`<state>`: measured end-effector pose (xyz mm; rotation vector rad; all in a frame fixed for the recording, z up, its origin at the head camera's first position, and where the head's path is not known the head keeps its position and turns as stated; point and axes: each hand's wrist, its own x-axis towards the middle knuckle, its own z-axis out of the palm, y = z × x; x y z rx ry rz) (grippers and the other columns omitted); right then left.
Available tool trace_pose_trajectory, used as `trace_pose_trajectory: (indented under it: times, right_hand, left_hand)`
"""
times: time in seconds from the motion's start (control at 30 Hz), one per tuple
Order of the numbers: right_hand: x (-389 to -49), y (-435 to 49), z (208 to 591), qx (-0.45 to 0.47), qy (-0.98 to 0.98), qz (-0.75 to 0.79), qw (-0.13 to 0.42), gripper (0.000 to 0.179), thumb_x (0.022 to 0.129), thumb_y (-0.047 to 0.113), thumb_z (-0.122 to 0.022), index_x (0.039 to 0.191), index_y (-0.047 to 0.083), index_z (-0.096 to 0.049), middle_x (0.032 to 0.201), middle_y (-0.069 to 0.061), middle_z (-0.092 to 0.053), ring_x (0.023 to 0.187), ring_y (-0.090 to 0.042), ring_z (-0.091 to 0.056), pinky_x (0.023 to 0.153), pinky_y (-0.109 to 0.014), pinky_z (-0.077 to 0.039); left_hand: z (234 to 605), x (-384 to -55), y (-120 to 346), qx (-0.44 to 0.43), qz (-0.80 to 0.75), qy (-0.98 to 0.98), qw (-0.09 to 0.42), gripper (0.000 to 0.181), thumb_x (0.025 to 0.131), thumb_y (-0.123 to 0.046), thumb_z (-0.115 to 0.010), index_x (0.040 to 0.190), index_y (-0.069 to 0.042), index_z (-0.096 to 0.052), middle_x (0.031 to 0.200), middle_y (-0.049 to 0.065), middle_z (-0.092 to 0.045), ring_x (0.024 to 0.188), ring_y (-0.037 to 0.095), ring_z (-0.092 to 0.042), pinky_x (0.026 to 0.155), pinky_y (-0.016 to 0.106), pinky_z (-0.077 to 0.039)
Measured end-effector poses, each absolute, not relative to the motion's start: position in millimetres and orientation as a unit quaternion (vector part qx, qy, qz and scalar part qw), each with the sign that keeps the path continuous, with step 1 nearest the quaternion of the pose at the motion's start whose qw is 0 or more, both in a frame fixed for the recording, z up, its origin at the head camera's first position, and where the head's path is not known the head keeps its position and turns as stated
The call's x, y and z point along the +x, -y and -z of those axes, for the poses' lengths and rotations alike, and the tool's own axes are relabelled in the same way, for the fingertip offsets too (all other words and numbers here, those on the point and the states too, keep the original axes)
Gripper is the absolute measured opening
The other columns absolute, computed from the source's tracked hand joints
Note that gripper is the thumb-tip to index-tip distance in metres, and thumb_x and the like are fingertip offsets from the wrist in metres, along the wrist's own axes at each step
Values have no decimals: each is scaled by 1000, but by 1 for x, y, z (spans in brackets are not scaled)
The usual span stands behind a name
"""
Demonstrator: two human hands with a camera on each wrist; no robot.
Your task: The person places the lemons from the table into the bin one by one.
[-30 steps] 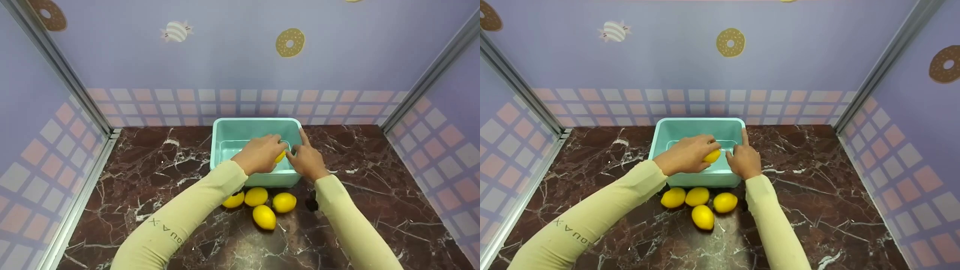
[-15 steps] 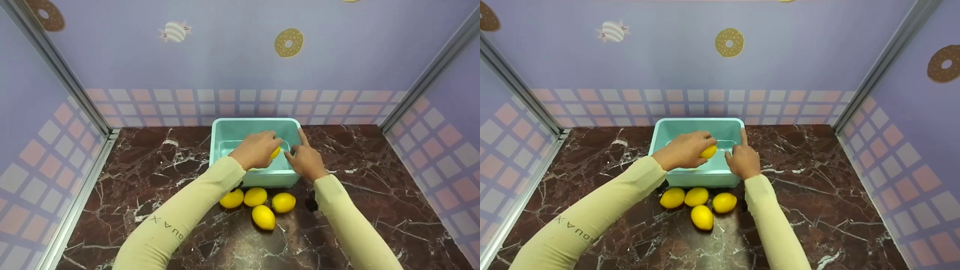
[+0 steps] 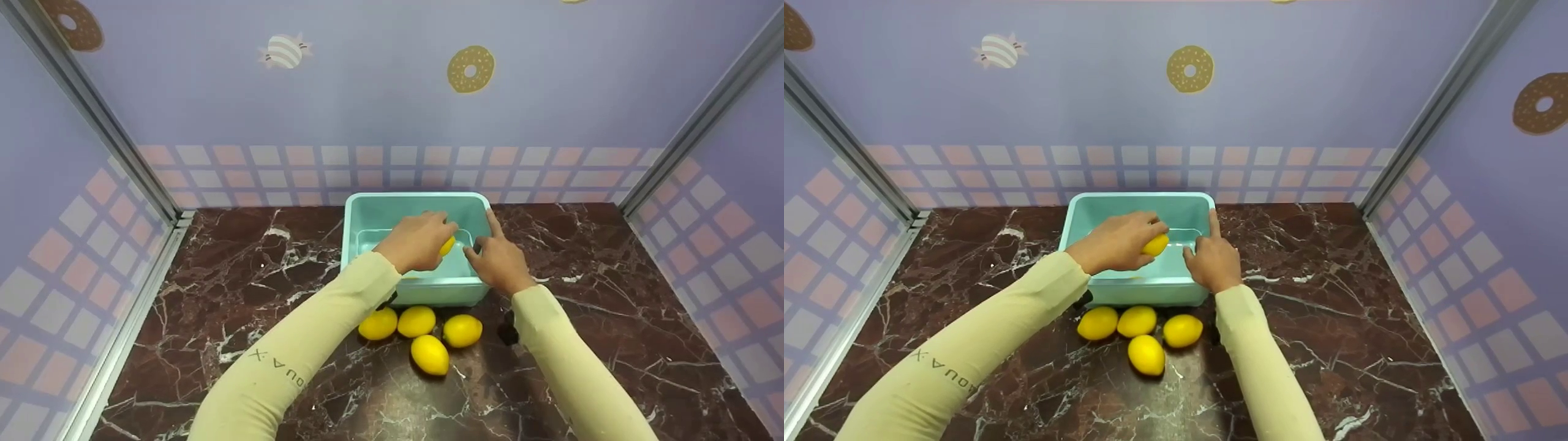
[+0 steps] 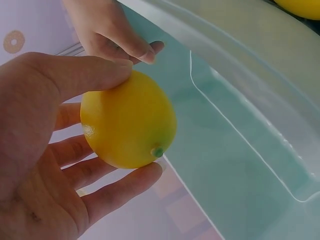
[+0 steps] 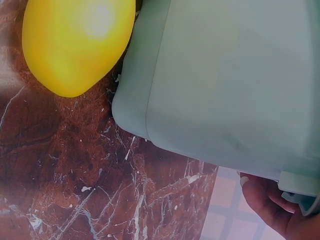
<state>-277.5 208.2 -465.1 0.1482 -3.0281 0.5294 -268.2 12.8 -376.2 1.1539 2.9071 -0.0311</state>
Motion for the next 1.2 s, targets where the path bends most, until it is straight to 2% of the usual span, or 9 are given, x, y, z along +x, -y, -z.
trace_pose_trajectory:
  times: [0.37, 0.57, 0.87, 1.2]
  right_hand:
    - [-277, -208, 467, 49, 983, -174, 28, 43, 95, 39, -53, 109, 1, -69, 163, -9, -12, 77, -33, -64, 73, -50, -51]
    - [-277, -208, 467, 51, 983, -174, 35, 41, 95, 39, -54, 104, 1, -70, 163, -9, -13, 75, -33, -63, 71, -50, -50]
    - [-278, -208, 465, 51, 984, -169, 27, 45, 96, 40, -52, 110, 1, -69, 163, -10, -11, 81, -35, -66, 74, -51, -52]
    - [-278, -207, 465, 46, 983, -174, 28, 42, 95, 40, -53, 106, 2, -69, 164, -8, -11, 82, -35, -65, 75, -51, -51]
  left_hand:
    - [379, -275, -12, 360, 5, -933, 9, 43, 89, -22, -66, 129, -13, -55, 120, 8, -58, 104, 23, -58, 91, 37, -54]
    - [379, -278, -12, 360, 5, -933, 8, 43, 88, -21, -66, 129, -11, -55, 120, 9, -59, 105, 24, -59, 89, 38, -55]
    - [379, -283, -12, 358, -6, -934, 8, 41, 88, -16, -65, 128, -9, -57, 118, 10, -61, 103, 25, -60, 87, 39, -55]
    - [380, -291, -11, 341, -5, -940, 20, 38, 89, -15, -62, 127, -10, -58, 121, 10, -60, 107, 25, -59, 89, 38, -54]
